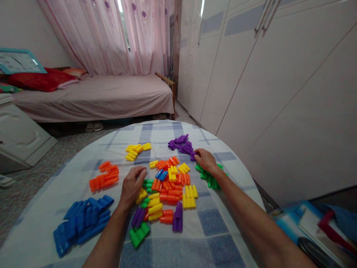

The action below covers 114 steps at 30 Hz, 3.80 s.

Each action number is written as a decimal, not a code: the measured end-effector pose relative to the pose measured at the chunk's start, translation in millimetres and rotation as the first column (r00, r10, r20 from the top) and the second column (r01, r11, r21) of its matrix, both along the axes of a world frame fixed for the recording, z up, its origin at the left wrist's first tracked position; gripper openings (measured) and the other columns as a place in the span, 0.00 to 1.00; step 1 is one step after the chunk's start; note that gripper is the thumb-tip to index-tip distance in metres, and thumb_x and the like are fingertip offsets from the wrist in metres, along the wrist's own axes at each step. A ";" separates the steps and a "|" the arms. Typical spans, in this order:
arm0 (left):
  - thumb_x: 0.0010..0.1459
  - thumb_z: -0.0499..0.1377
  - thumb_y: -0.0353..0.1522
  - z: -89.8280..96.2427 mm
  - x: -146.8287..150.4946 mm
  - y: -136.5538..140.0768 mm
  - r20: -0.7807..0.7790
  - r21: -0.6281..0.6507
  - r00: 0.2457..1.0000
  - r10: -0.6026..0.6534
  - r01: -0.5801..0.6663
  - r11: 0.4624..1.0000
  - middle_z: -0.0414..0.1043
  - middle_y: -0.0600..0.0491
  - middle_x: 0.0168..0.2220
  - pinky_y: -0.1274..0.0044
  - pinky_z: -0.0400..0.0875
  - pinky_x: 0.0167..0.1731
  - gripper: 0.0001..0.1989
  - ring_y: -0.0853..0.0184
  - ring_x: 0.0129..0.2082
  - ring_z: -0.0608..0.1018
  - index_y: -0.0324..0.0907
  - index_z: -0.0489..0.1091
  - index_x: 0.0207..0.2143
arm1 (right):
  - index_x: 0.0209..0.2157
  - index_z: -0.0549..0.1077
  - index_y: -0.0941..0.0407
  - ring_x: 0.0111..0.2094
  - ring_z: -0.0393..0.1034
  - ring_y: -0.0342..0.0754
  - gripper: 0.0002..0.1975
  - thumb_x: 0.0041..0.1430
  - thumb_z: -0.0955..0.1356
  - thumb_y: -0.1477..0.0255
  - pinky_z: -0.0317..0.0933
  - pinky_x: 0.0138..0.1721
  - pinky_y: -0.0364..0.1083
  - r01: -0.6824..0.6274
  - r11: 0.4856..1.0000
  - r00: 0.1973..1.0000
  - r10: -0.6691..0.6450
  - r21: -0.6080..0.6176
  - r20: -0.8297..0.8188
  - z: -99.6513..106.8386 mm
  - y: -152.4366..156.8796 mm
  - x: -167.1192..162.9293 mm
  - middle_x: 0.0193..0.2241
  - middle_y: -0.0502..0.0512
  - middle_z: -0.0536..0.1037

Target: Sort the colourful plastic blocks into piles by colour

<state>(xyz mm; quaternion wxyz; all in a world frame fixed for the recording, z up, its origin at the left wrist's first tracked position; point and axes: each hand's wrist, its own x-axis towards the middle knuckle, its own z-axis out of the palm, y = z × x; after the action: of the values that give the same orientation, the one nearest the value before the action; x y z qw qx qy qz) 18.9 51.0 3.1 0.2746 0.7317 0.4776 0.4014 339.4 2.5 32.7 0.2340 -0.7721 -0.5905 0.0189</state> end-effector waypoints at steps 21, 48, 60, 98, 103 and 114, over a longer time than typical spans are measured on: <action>0.58 0.50 0.42 1.4 1.2 -1.3 -0.027 0.008 1.000 0.004 -0.004 1.000 0.73 0.50 0.35 0.74 0.67 0.40 0.16 0.65 0.38 0.74 0.41 0.71 0.35 | 0.46 0.71 0.53 0.48 0.64 0.51 0.14 0.59 0.64 0.75 0.57 0.48 0.52 -0.638 0.770 0.757 0.629 -0.009 0.179 11.5 -24.1 -125.3 0.45 0.56 0.75; 0.55 0.50 0.47 -8.6 -5.3 6.7 -0.042 -0.053 0.999 0.011 -0.013 0.999 0.74 0.50 0.37 0.74 0.67 0.39 0.22 0.63 0.38 0.75 0.40 0.72 0.37 | 0.45 0.72 0.58 0.46 0.68 0.53 0.20 0.56 0.61 0.61 0.60 0.50 0.53 0.337 0.853 0.821 -0.060 0.397 -0.568 1.9 -119.5 5.3 0.44 0.59 0.75; 0.54 0.50 0.47 -8.8 -4.7 6.8 -0.042 -0.070 0.999 0.020 -0.023 0.997 0.75 0.51 0.38 0.74 0.68 0.40 0.22 0.63 0.38 0.75 0.41 0.72 0.37 | 0.45 0.73 0.60 0.46 0.69 0.53 0.23 0.55 0.62 0.60 0.61 0.48 0.53 0.423 0.830 0.787 -0.140 0.362 -0.601 -20.1 -126.4 19.8 0.44 0.62 0.76; 0.50 0.55 0.45 52.1 -81.6 -82.2 -0.172 -0.024 0.981 0.088 -0.094 0.995 0.75 0.52 0.42 0.70 0.73 0.38 0.19 0.60 0.38 0.77 0.46 0.74 0.39 | 0.40 0.73 0.57 0.40 0.69 0.50 0.16 0.55 0.61 0.66 0.62 0.42 0.49 0.525 0.688 0.805 -0.212 0.500 -0.554 -18.1 -119.9 12.7 0.41 0.58 0.76; 0.53 0.53 0.44 21.9 -124.2 -94.8 -0.363 0.182 0.912 0.189 -0.129 0.975 0.75 0.50 0.38 0.67 0.69 0.42 0.16 0.58 0.40 0.75 0.47 0.74 0.37 | 0.41 0.74 0.58 0.41 0.69 0.51 0.19 0.50 0.62 0.66 0.62 0.43 0.50 0.576 0.711 0.748 -0.259 0.403 -0.611 -36.2 -112.4 27.5 0.42 0.60 0.75; 0.56 0.51 0.40 33.3 -105.5 -102.3 -0.338 0.427 0.899 0.278 -0.117 0.897 0.72 0.45 0.43 0.63 0.64 0.49 0.14 0.55 0.45 0.72 0.44 0.73 0.37 | 0.42 0.75 0.58 0.36 0.69 0.50 0.21 0.48 0.62 0.65 0.63 0.39 0.49 0.552 0.770 0.747 -0.285 0.320 -0.601 -45.0 -110.9 26.9 0.41 0.60 0.75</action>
<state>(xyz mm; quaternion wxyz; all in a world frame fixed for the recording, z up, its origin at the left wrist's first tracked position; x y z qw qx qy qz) -86.6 -51.3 36.4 -0.0233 0.7837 0.5045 0.3617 366.3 -108.4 -12.3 0.5652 -0.7702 -0.2946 0.0250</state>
